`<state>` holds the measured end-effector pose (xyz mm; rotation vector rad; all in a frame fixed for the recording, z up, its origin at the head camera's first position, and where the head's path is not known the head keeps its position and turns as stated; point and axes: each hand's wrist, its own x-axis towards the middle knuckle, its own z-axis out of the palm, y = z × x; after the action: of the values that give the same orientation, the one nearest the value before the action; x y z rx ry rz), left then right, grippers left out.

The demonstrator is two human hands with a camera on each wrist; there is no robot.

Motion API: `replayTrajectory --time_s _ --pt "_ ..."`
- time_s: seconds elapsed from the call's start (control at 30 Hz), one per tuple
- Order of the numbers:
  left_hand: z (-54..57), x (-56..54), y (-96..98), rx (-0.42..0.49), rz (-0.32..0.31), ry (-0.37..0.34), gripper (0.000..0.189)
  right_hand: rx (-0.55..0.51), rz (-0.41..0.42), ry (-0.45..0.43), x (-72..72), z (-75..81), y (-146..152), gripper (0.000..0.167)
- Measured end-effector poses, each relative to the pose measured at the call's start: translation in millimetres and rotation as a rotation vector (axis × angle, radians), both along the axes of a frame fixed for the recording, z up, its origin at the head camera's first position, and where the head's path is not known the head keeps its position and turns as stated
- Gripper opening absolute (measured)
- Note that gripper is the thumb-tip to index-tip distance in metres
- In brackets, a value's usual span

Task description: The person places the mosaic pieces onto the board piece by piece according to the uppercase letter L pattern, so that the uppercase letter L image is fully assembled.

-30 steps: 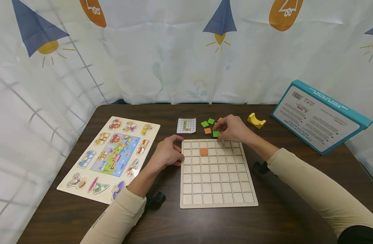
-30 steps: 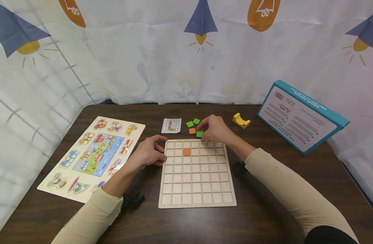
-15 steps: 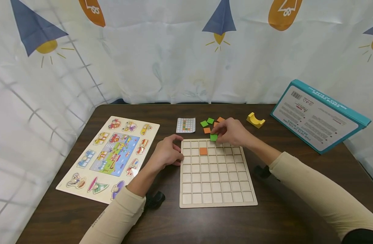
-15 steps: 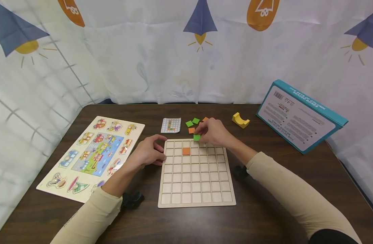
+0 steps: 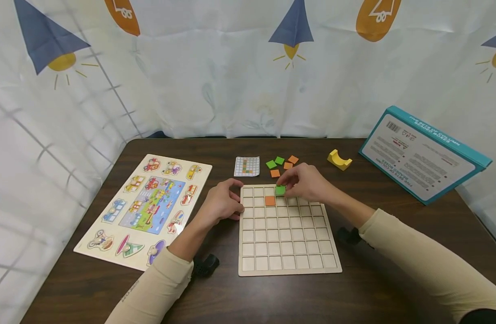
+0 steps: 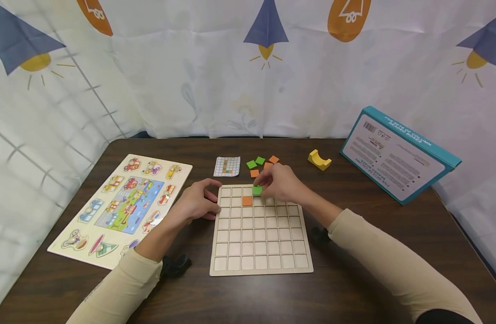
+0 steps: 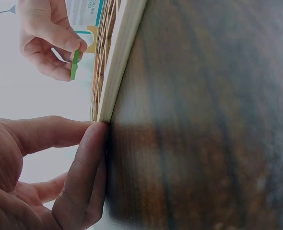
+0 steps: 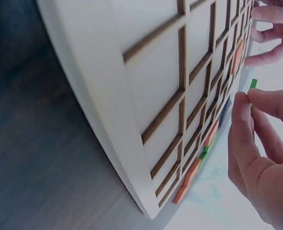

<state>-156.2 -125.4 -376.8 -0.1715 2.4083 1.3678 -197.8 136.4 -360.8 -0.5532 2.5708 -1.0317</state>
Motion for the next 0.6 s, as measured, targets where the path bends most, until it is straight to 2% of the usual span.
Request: replayTrajectory --time_s 0.23,0.6 --pt "-0.4 -0.2 -0.8 0.017 0.0 0.002 0.069 -0.014 -0.004 -0.048 7.3 -1.8 -5 0.027" --pt "-1.6 -1.5 -1.5 0.021 -0.003 -0.006 0.07 -0.013 0.042 -0.043 20.6 -3.7 -12 0.026"
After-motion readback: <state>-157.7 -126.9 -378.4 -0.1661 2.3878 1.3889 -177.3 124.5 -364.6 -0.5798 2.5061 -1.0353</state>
